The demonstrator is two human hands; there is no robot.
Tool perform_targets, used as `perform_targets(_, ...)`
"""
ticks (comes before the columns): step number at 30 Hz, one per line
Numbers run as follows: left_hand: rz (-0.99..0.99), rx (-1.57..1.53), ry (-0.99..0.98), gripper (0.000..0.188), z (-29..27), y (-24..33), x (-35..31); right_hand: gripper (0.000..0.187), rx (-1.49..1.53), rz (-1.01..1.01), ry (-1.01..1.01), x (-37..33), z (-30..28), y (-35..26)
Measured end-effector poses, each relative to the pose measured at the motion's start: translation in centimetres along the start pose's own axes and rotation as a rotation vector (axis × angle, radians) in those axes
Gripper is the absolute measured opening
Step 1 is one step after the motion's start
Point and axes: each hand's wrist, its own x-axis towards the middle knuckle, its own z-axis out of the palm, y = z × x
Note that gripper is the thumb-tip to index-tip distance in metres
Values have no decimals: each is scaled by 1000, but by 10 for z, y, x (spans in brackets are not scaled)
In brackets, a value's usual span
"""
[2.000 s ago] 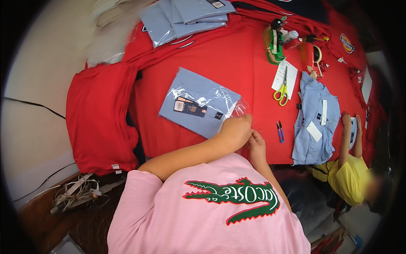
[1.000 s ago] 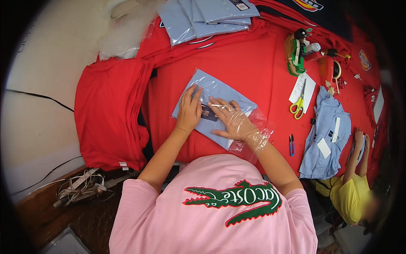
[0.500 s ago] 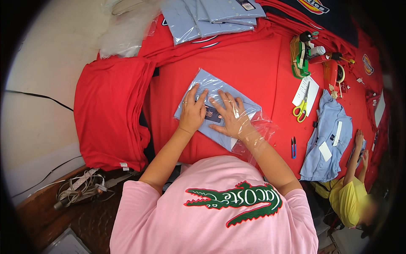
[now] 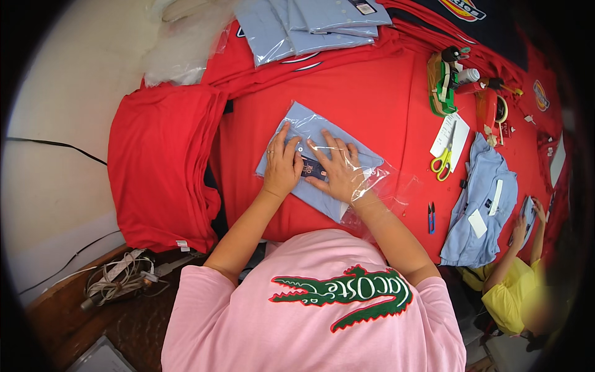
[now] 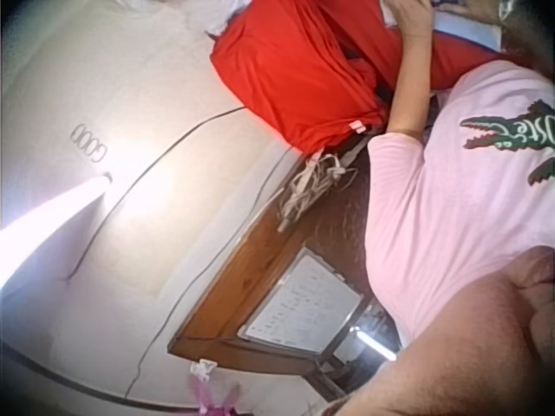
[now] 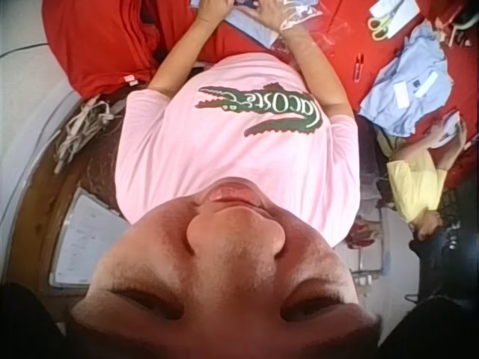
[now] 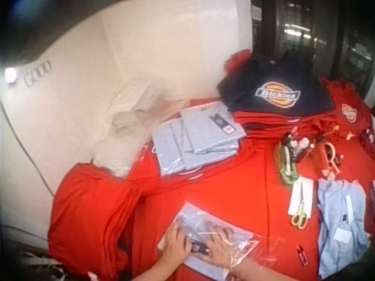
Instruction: The person places a folded blue shirt into a clear plastic bag, seals the bag by smoothing it down, and sets the packaged shirt aside on a stack.
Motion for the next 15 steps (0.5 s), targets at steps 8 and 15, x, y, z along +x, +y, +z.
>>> perform_targets(8,-3,173,-83,69,1,5,5,103,-6,44,-26,2,0,1)
perform_targets(15,14,206,-137,71,2,7,8,87,116,61,-45,-20,-13,24)
